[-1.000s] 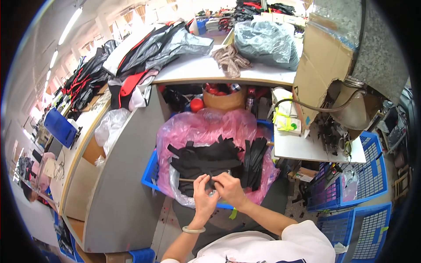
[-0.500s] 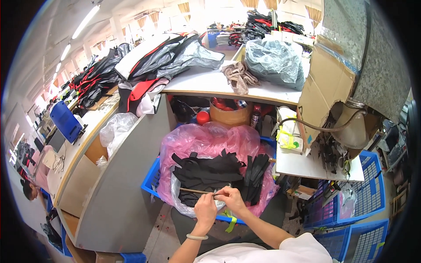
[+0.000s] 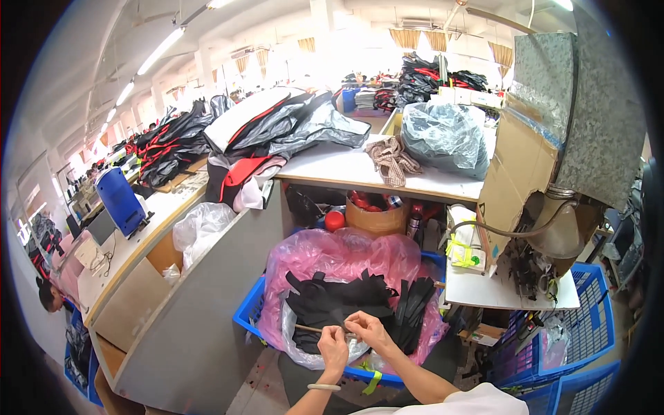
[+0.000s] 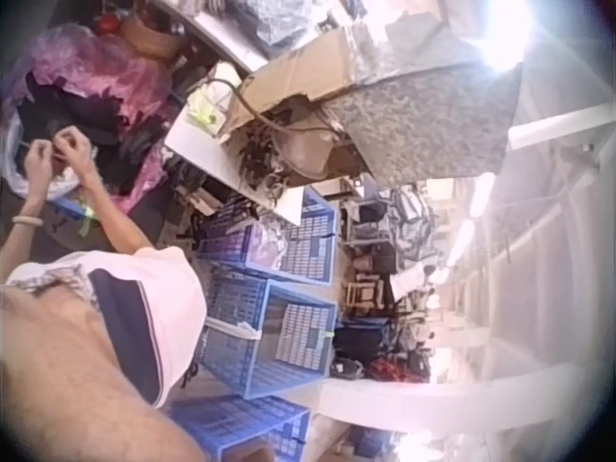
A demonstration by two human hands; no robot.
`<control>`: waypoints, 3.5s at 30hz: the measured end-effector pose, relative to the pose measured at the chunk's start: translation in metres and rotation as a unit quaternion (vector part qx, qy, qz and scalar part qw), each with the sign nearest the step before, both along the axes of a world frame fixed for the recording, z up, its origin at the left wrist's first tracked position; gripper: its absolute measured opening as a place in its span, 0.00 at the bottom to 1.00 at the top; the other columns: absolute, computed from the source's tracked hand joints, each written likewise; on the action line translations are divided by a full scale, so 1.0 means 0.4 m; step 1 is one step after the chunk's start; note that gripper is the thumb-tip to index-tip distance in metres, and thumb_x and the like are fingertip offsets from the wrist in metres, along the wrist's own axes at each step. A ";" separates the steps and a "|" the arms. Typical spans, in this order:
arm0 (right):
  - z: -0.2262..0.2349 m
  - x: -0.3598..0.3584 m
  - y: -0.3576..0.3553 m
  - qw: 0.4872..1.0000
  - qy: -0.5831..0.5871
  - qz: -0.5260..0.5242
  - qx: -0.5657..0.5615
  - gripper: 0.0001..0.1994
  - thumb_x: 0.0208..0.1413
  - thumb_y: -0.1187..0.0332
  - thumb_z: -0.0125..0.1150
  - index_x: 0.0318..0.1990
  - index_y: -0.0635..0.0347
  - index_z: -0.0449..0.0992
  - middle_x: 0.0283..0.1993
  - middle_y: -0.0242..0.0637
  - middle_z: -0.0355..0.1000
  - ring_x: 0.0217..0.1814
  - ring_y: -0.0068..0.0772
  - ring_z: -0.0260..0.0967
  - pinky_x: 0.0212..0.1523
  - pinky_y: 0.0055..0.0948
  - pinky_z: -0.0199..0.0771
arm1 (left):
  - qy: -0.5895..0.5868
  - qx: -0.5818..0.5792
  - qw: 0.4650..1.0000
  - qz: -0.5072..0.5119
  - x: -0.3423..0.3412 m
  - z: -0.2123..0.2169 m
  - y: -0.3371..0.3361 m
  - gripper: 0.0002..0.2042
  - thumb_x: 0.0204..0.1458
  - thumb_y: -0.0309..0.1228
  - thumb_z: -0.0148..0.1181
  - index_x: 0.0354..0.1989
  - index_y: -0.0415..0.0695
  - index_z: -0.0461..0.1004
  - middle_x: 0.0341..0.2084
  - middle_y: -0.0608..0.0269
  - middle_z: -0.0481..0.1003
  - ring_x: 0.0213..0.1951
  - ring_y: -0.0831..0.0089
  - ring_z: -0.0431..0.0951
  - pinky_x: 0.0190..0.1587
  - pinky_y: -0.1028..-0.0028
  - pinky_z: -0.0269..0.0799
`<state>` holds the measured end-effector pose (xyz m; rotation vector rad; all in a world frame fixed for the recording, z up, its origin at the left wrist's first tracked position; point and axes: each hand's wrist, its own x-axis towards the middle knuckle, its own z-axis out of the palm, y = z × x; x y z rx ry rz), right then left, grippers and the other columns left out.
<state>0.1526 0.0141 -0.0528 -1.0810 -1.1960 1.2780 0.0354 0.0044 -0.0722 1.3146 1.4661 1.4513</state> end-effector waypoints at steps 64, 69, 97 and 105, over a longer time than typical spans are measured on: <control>0.047 -0.056 -0.015 0.850 0.496 0.012 -0.178 0.17 0.42 0.84 0.55 0.43 0.67 0.70 0.24 0.31 0.67 0.13 0.15 0.52 0.13 0.15 0.52 | -0.479 -0.136 0.835 -0.235 -0.062 0.095 0.019 0.11 0.56 0.33 0.51 0.23 0.44 0.65 0.11 0.74 0.58 0.11 0.85 0.55 0.12 0.84 0.50; 0.055 -0.032 -0.034 0.854 0.476 0.154 -0.143 0.18 0.47 0.81 0.53 0.49 0.67 0.69 0.15 0.24 0.57 0.11 0.10 0.45 0.12 0.13 0.46 | -0.482 -0.137 0.828 -0.253 -0.080 0.109 -0.001 0.10 0.56 0.33 0.50 0.24 0.44 0.65 0.11 0.73 0.59 0.10 0.83 0.59 0.12 0.83 0.52; 0.109 -0.037 -0.046 0.899 0.401 0.121 -0.131 0.13 0.46 0.79 0.58 0.42 0.67 0.73 0.27 0.32 0.70 0.19 0.18 0.61 0.21 0.18 0.66 | -0.421 -0.088 0.846 -0.315 -0.116 0.137 0.014 0.07 0.54 0.28 0.53 0.25 0.44 0.64 0.13 0.72 0.62 0.12 0.85 0.60 0.13 0.85 0.58; 0.185 -0.050 -0.072 0.986 0.129 0.074 -0.080 0.19 0.45 0.79 0.60 0.48 0.68 0.70 0.27 0.33 0.71 0.15 0.15 0.60 0.13 0.14 0.58 | -0.296 -0.093 0.917 -0.250 -0.114 0.125 0.010 0.07 0.53 0.25 0.54 0.25 0.43 0.64 0.13 0.73 0.62 0.11 0.86 0.59 0.12 0.86 0.56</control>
